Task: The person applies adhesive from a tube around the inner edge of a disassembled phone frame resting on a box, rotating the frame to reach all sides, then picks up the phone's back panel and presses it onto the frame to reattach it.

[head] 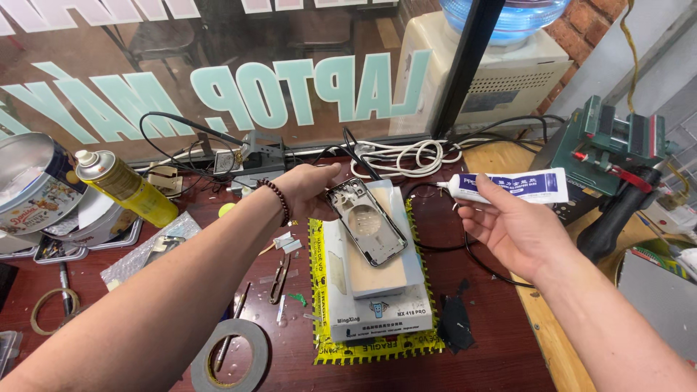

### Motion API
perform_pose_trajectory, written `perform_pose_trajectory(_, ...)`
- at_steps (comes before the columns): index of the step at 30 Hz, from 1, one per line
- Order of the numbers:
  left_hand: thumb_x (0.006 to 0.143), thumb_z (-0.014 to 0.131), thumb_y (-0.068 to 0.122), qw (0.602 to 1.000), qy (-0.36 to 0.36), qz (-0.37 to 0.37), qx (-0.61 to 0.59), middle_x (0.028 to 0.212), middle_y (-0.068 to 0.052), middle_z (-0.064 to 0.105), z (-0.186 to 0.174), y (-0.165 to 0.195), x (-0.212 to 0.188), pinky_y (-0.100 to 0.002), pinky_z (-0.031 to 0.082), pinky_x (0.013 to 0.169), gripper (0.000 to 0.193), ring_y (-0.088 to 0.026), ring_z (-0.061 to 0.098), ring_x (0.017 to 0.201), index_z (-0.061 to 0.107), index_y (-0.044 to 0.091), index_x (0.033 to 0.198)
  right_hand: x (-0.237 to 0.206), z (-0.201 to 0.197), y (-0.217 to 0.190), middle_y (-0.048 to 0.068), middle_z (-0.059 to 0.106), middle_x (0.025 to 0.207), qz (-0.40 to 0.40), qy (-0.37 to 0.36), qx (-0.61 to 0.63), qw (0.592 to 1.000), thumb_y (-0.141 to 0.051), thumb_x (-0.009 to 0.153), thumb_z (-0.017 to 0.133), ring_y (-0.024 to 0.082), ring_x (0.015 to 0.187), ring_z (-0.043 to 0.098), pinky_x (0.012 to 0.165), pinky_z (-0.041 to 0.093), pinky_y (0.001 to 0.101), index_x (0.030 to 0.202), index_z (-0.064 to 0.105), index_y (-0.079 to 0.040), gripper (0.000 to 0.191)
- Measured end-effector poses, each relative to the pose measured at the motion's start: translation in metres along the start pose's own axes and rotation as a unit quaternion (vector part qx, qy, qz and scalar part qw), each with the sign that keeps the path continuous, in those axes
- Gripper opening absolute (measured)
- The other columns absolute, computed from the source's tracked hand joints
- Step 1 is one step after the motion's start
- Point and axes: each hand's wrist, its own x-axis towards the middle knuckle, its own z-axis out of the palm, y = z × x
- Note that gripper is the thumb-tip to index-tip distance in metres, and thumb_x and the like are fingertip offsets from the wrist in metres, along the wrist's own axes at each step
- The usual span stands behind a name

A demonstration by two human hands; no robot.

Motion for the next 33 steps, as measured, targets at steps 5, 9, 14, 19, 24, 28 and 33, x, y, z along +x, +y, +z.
perform_pose_trajectory(5,0.1,0.06,0.048,0.982,0.089,0.086,0.141,0.089,-0.007,0.062,-0.003,-0.005,-0.022,-0.038,0.057,0.059,0.049,-0.017,0.059,0.068,0.069,0.001,0.098,-0.012,0.021,0.0,0.008,0.074,0.094,-0.177,0.035,-0.111,0.977,-0.014,0.096,0.069,0.017,0.078,0.072,0.067,0.059,0.0309,0.106,0.068,-0.003,0.015)
perform_pose_trajectory(9,0.102,0.064,0.037,0.97,0.127,0.162,0.127,0.079,-0.007,0.062,-0.037,-0.011,-0.056,-0.035,0.056,0.059,0.04,-0.019,0.06,0.066,0.067,-0.001,0.091,-0.019,0.065,-0.003,0.007,0.073,0.091,-0.33,-0.026,-0.198,0.923,-0.008,0.091,0.074,0.014,0.072,0.072,0.062,0.061,0.0279,0.107,0.063,-0.004,0.019)
perform_pose_trajectory(14,0.111,0.054,0.023,0.945,-0.143,0.143,-0.257,0.086,-0.004,0.068,-0.095,-0.045,-0.11,-0.033,0.06,0.076,0.024,-0.018,0.066,0.08,0.067,0.003,0.106,-0.032,0.125,0.015,0.006,0.075,0.093,-0.474,-0.042,-0.325,0.817,-0.007,0.096,0.076,0.011,0.082,0.07,0.072,0.057,0.0276,0.11,0.067,-0.002,0.018)
perform_pose_trajectory(19,0.11,0.045,0.028,0.855,-0.262,0.144,-0.424,0.103,-0.011,0.071,-0.129,-0.099,-0.146,-0.036,0.058,0.086,0.036,-0.023,0.069,0.096,0.064,-0.001,0.124,-0.052,0.182,0.053,0.008,0.073,0.1,-0.541,-0.028,-0.397,0.741,-0.004,0.092,0.076,0.017,0.088,0.071,0.078,0.056,0.0313,0.112,0.07,-0.005,0.021)
perform_pose_trajectory(24,0.109,0.047,0.04,0.868,-0.29,0.133,-0.379,0.109,-0.013,0.071,-0.194,-0.111,-0.168,-0.037,0.057,0.09,0.048,-0.025,0.068,0.097,0.063,-0.002,0.127,-0.067,0.263,0.091,0.012,0.066,0.109,-0.598,-0.078,-0.457,0.654,0.0,0.081,0.076,0.026,0.097,0.071,0.083,0.056,0.0347,0.114,0.072,-0.006,0.034)
perform_pose_trajectory(28,0.1,0.045,0.05,0.927,-0.214,0.089,-0.296,0.107,-0.012,0.073,-0.248,-0.116,-0.18,-0.041,0.057,0.088,0.056,-0.025,0.071,0.098,0.063,0.001,0.122,-0.068,0.344,0.133,0.013,0.065,0.109,-0.594,-0.142,-0.478,0.631,0.001,0.081,0.074,0.026,0.098,0.071,0.083,0.059,0.0348,0.115,0.071,-0.007,0.035)
perform_pose_trajectory(33,0.106,0.059,0.026,0.907,-0.21,0.118,-0.346,0.112,-0.012,0.07,-0.306,-0.137,-0.174,-0.046,0.058,0.1,0.029,-0.026,0.07,0.104,0.061,0.002,0.121,-0.057,0.408,0.204,0.014,0.07,0.122,-0.568,-0.215,-0.437,0.663,0.003,0.092,0.064,0.029,0.111,0.071,0.093,0.06,0.0366,0.134,0.066,-0.007,0.043)
